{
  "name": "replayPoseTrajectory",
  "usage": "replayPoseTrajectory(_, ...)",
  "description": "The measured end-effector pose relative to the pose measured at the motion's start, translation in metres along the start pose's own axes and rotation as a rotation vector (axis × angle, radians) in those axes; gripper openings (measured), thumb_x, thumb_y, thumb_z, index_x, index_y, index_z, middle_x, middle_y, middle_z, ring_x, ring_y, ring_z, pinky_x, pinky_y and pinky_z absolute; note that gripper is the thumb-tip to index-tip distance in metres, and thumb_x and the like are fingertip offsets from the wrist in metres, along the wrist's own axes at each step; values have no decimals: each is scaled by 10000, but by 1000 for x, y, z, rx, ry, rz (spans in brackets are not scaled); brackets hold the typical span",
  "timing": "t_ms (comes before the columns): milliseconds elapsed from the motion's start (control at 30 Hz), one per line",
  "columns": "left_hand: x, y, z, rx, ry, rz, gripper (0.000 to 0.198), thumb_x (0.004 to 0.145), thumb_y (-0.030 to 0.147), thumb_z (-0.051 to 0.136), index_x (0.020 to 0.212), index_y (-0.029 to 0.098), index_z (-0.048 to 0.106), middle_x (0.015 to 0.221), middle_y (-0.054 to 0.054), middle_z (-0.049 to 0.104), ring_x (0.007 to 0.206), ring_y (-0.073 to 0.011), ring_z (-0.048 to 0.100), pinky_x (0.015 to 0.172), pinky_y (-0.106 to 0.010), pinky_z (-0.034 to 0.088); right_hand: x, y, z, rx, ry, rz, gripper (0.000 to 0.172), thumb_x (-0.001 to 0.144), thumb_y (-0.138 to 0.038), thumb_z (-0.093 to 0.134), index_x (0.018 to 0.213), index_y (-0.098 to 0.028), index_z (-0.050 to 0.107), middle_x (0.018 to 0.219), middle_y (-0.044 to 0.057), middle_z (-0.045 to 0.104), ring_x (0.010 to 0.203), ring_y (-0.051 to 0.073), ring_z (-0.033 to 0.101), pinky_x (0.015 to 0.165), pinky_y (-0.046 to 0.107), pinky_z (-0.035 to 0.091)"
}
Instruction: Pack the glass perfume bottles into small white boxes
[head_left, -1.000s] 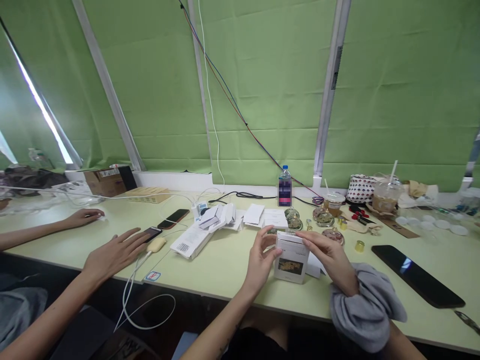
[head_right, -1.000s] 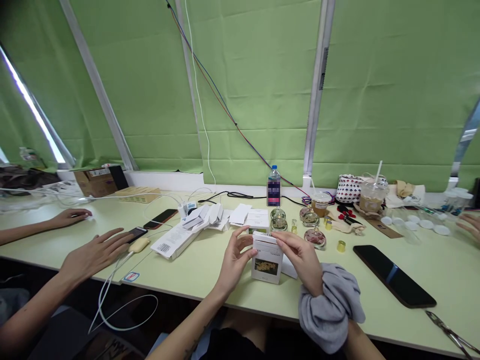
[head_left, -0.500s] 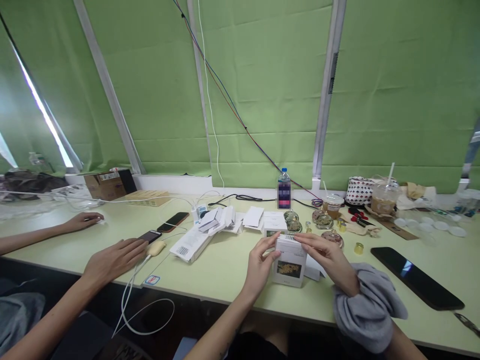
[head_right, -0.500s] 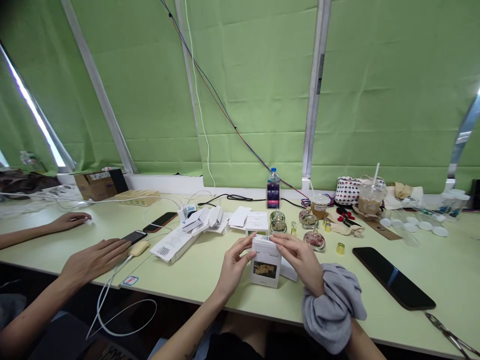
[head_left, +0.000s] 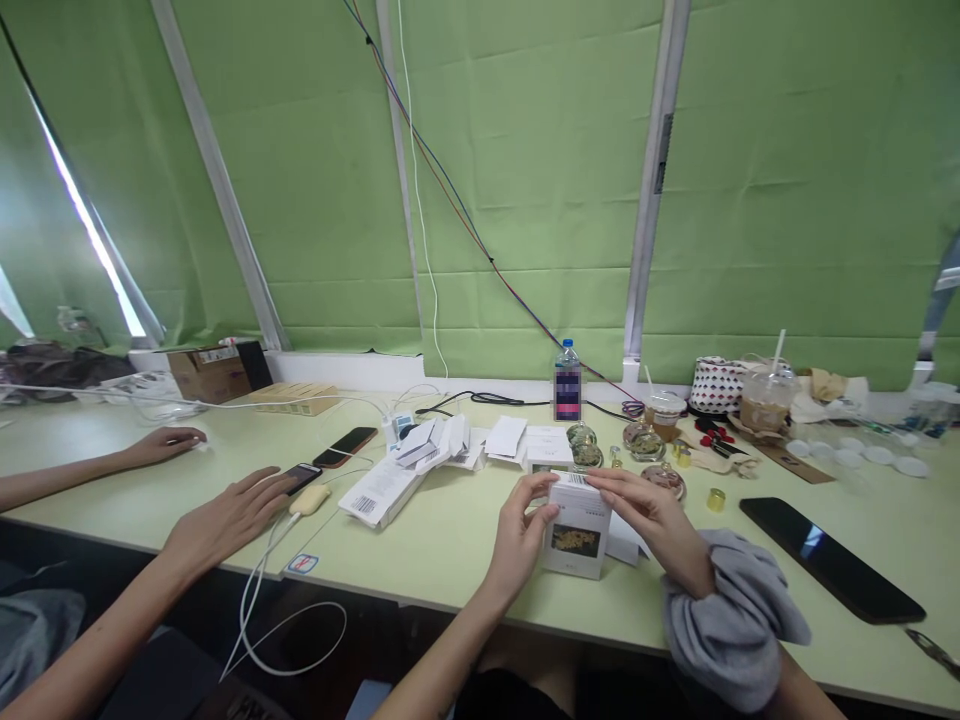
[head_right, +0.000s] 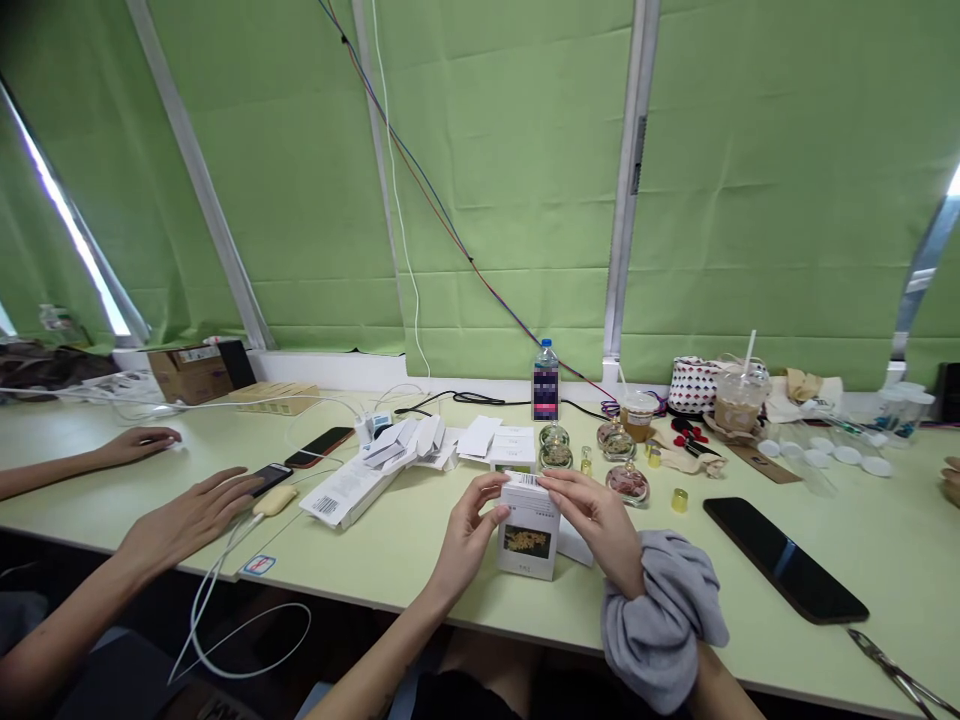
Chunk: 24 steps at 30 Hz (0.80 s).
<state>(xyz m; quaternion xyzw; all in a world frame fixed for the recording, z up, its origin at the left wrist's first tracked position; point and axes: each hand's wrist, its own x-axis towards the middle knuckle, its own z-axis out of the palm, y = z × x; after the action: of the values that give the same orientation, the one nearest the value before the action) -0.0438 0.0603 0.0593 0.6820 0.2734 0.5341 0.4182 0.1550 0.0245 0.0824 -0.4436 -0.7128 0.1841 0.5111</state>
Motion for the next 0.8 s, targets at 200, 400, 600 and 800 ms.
replayPoseTrajectory(200,0,-1,0,-4,-5,-6,257,839,256,565,1093,234,598,1118,-62,613,1084,-220,562,862,-316,504,0,1,2,-63,11,-101,330,936,-347,423,1102,-292,703,1176,68,651,1093,237,590,923,378,482)
replayPoseTrajectory(400,-1,-2,1,-9,-12,-9,239,834,251,568,1069,235,607,1100,-62,615,1074,-226,564,833,-312,510,-1,4,0,-123,-26,-141,376,923,-245,377,1078,-303,715,1164,67,640,1063,227,602,860,345,512)
replayPoseTrajectory(600,-3,0,2,6,-16,-10,210,838,252,562,1042,230,605,1075,-63,606,1066,-222,559,816,-305,509,0,4,-1,-125,-28,-148,379,922,-248,371,1052,-305,722,1127,62,654,1041,223,611,839,342,525)
replayPoseTrajectory(800,0,2,2,-73,25,-39,264,841,345,577,1083,244,548,1114,-61,600,1036,-220,585,816,-321,520,-2,0,5,68,39,-59,324,950,-367,402,1161,-261,625,1246,72,612,1136,240,574,937,391,491)
